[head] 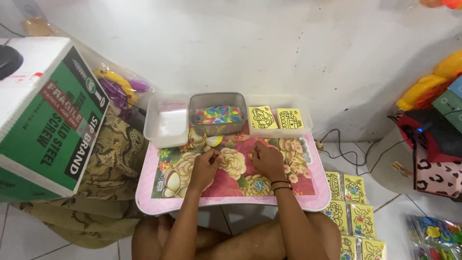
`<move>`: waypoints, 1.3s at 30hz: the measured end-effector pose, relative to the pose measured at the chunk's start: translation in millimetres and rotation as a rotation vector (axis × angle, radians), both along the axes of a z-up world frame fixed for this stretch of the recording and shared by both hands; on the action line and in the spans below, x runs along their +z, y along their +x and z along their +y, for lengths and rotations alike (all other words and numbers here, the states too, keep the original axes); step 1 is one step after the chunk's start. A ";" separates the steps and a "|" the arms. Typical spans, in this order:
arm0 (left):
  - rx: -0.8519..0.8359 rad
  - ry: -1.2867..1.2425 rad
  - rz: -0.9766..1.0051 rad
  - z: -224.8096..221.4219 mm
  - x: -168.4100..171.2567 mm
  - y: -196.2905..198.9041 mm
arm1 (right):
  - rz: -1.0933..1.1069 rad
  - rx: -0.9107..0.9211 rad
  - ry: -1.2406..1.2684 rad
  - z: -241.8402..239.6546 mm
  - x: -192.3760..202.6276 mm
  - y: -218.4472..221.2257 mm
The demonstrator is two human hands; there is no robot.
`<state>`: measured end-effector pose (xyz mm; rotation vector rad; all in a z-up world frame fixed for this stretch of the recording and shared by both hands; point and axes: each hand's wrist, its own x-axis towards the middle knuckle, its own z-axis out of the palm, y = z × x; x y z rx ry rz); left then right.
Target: The person places small yellow stickers into clear plastic bags by hand and seals the bags.
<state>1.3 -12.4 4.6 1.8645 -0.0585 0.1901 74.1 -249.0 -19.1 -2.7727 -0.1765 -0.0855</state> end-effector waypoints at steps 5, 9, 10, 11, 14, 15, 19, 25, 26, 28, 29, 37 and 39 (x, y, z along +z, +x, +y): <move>-0.005 0.021 0.015 0.7 5.8 -3.5 | 0.018 0.006 0.020 1.3 5.0 -3.1; -0.016 0.033 0.034 1.7 9.7 -2.4 | 0.002 -0.006 0.024 3.2 9.9 -7.8; -0.015 0.035 0.035 1.2 12.1 -3.4 | 0.002 -0.005 0.025 3.2 10.7 -8.4; -0.026 0.020 0.027 1.3 14.3 -3.5 | 0.003 -0.008 0.015 3.7 11.9 -7.9; -0.035 -0.001 0.016 1.8 10.6 0.4 | 0.018 -0.018 0.007 3.2 9.5 -4.0; -0.038 -0.008 0.014 2.8 6.5 2.2 | 0.033 -0.030 0.010 3.3 6.8 -2.6; -0.034 -0.026 0.026 3.6 17.7 -4.1 | 0.085 -0.032 0.022 4.6 12.4 -5.8; -0.022 -0.047 0.034 3.0 30.3 -9.1 | 0.169 -0.062 0.001 5.0 16.7 -4.7; -0.027 -0.058 0.010 3.2 29.1 -8.6 | 0.181 -0.064 0.012 4.9 18.2 -4.3; -0.030 -0.062 -0.017 4.3 20.3 -5.9 | 0.191 -0.062 0.028 5.0 18.5 -5.1; -0.038 -0.083 -0.101 4.6 13.2 -3.3 | 0.204 -0.072 0.022 4.8 18.7 -4.9; 0.016 -0.273 -0.246 20.0 19.8 -8.9 | -0.189 -0.025 0.171 -2.4 -8.2 -7.8; 0.130 -0.182 -0.374 36.5 28.5 -2.4 | -0.142 -0.040 0.192 -2.9 -3.0 -11.6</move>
